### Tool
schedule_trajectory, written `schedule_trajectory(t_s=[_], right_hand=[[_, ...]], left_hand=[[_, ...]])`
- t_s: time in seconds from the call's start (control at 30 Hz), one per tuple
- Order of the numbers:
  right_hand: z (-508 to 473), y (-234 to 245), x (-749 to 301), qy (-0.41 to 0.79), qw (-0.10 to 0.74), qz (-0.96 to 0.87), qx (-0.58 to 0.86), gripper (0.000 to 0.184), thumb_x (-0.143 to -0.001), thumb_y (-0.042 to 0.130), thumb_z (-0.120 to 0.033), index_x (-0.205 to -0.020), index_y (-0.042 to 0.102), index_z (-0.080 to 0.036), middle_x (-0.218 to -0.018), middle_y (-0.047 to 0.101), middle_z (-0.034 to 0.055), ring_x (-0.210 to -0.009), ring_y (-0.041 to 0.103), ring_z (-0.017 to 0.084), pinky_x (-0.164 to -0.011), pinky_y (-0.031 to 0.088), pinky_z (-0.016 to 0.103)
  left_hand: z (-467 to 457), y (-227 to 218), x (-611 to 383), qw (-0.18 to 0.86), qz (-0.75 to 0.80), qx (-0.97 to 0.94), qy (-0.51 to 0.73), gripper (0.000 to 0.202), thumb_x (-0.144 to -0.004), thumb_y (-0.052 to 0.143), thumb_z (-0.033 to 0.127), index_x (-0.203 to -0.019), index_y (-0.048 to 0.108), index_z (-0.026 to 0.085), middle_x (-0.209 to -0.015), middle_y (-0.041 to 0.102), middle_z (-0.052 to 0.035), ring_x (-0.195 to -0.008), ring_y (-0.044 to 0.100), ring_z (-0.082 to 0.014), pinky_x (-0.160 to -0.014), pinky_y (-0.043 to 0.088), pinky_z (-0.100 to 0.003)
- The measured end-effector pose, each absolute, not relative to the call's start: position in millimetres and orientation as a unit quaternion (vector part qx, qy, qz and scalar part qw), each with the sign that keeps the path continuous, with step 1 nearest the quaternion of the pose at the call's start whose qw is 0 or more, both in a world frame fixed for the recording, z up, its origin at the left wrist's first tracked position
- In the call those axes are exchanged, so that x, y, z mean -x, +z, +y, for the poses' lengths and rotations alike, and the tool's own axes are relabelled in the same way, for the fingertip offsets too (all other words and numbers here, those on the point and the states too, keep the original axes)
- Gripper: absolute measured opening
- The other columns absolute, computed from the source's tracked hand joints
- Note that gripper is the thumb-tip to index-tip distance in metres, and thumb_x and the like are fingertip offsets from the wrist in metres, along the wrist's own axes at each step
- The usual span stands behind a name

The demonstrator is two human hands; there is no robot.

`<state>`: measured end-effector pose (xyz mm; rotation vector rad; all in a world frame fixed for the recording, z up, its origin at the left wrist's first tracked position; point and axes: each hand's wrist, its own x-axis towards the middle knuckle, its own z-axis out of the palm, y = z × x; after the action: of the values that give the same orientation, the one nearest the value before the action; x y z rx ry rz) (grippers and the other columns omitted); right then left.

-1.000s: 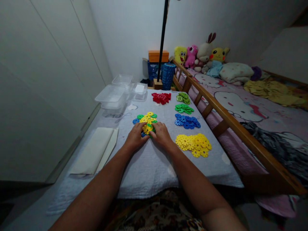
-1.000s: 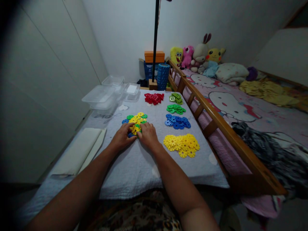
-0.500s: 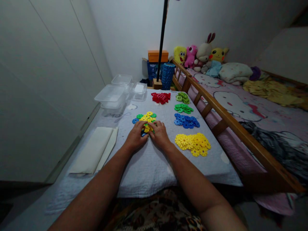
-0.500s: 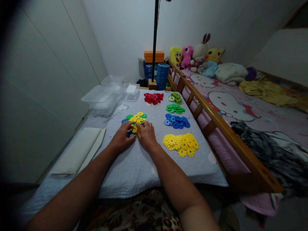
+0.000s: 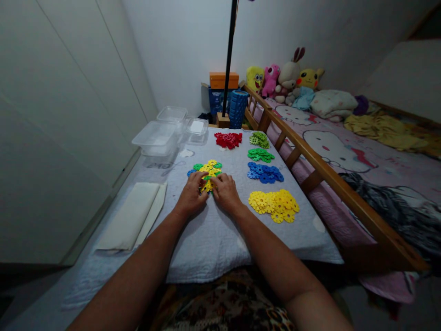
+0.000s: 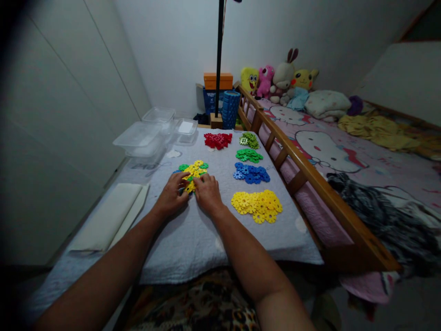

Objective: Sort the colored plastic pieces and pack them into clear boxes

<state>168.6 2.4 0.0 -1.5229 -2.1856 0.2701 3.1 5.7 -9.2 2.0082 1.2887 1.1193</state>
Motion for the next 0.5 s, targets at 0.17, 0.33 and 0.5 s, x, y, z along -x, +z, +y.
schedule_trajectory(t_s=[0.17, 0.33, 0.5], right_hand=[[1.6, -0.1, -168.6, 0.105, 0.244, -0.788, 0.555, 0.034, -0.093, 0.057, -0.018, -0.125, 0.065, -0.023, -0.122, 0.058, 0.0115, -0.115, 0.047, 0.028, -0.1, 0.041, 0.041], [4.3, -1.6, -171.6, 0.131, 0.285, -0.773, 0.551, 0.024, -0.089, 0.058, -0.016, -0.112, 0.064, -0.019, -0.116, 0.063, 0.0107, -0.111, 0.051, 0.026, -0.099, 0.041, 0.038], [6.3, -0.1, -178.3, 0.202, 0.334, -0.728, 0.563, 0.015, -0.085, 0.057, -0.015, -0.097, 0.062, -0.02, -0.099, 0.066, 0.0051, -0.094, 0.057, 0.02, -0.089, 0.044, 0.032]], left_hand=[[6.5, -11.6, -2.3, 0.272, 0.472, -0.718, 0.432, 0.061, -0.072, 0.054, 0.008, -0.132, 0.053, 0.023, -0.135, 0.049, -0.0108, -0.105, 0.064, -0.0191, -0.095, 0.059, -0.042], [7.1, -13.6, -0.6, 0.268, 0.475, -0.724, 0.423, 0.061, -0.072, 0.054, 0.009, -0.131, 0.054, 0.021, -0.13, 0.053, -0.0105, -0.106, 0.063, -0.0202, -0.097, 0.058, -0.043], [7.5, -14.5, 0.4, 0.258, 0.484, -0.739, 0.391, 0.061, -0.073, 0.054, 0.012, -0.133, 0.053, 0.019, -0.129, 0.055, -0.0111, -0.109, 0.063, -0.0222, -0.099, 0.055, -0.044]])
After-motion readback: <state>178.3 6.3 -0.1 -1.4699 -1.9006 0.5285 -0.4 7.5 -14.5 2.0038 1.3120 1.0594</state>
